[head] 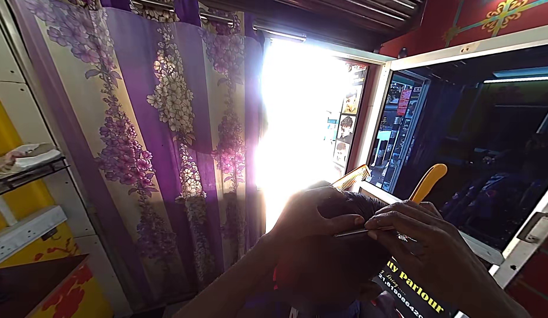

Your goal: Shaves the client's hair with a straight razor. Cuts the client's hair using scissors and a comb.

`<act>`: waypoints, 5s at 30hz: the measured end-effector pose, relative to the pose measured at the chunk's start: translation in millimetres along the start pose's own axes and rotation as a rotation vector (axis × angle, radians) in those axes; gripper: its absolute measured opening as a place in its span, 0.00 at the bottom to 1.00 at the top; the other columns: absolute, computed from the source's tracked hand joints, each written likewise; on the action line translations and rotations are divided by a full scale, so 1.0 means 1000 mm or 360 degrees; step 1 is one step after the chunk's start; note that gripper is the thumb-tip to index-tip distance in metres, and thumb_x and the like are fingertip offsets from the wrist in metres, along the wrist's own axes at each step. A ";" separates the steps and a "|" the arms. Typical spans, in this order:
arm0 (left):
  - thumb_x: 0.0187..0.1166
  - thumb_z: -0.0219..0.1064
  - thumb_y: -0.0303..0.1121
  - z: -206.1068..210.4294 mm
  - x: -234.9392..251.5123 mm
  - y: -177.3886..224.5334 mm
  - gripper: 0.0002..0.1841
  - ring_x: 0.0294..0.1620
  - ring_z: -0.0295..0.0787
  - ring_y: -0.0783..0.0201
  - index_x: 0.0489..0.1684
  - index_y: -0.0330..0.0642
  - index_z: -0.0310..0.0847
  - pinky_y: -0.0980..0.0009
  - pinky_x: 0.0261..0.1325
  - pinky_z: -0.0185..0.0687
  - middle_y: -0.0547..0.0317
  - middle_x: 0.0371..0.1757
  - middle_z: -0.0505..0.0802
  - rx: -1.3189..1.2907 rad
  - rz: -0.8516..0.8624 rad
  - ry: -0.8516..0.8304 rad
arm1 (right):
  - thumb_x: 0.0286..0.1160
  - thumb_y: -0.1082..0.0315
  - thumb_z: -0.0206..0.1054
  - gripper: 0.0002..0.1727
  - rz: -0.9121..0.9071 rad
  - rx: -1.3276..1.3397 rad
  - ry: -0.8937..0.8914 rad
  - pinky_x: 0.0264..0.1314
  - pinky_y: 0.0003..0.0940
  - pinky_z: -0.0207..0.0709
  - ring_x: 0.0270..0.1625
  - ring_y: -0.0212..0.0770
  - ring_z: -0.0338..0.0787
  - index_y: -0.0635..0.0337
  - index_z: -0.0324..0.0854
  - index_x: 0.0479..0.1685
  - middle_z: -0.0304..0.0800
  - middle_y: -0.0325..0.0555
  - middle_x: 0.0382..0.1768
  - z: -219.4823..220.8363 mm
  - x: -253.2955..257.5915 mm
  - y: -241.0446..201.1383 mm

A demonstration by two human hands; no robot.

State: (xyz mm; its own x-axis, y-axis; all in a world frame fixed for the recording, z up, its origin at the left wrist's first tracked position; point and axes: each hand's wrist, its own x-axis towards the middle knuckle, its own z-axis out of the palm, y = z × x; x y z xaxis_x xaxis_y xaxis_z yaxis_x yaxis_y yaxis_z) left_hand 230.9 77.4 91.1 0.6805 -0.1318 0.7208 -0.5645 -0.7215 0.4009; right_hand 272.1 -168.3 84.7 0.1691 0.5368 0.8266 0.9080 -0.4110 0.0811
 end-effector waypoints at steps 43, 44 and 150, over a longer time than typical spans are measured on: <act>0.71 0.75 0.58 0.002 0.005 0.002 0.18 0.43 0.87 0.81 0.46 0.58 0.95 0.75 0.44 0.84 0.77 0.46 0.92 -0.0013 0.0015 -0.0009 | 0.82 0.49 0.62 0.09 -0.0135 0.0048 -0.0069 0.58 0.32 0.71 0.52 0.21 0.84 0.31 0.89 0.44 0.90 0.16 0.45 0.002 0.011 0.001; 0.71 0.75 0.58 0.001 0.005 0.002 0.18 0.43 0.87 0.81 0.46 0.59 0.95 0.74 0.44 0.84 0.77 0.46 0.92 -0.0020 0.0007 -0.0013 | 0.81 0.50 0.62 0.09 -0.0143 0.0049 -0.0074 0.57 0.33 0.71 0.52 0.21 0.84 0.31 0.89 0.44 0.90 0.16 0.45 0.002 0.011 0.000; 0.74 0.77 0.45 0.013 -0.013 -0.040 0.11 0.36 0.87 0.79 0.41 0.49 0.95 0.79 0.37 0.86 0.70 0.41 0.93 -0.0342 0.0229 0.0413 | 0.84 0.52 0.59 0.11 -0.0361 -0.0238 -0.0244 0.52 0.38 0.69 0.48 0.28 0.85 0.36 0.89 0.44 0.89 0.22 0.42 0.014 0.041 -0.022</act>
State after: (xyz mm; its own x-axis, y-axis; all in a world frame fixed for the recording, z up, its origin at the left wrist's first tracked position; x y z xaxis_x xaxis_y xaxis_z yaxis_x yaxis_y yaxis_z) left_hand 250.6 99.1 59.1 0.4615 -0.0249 0.8868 -0.7497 -0.5454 0.3749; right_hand 264.0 -126.9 108.9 0.0349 0.7275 0.6852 0.8648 -0.3656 0.3441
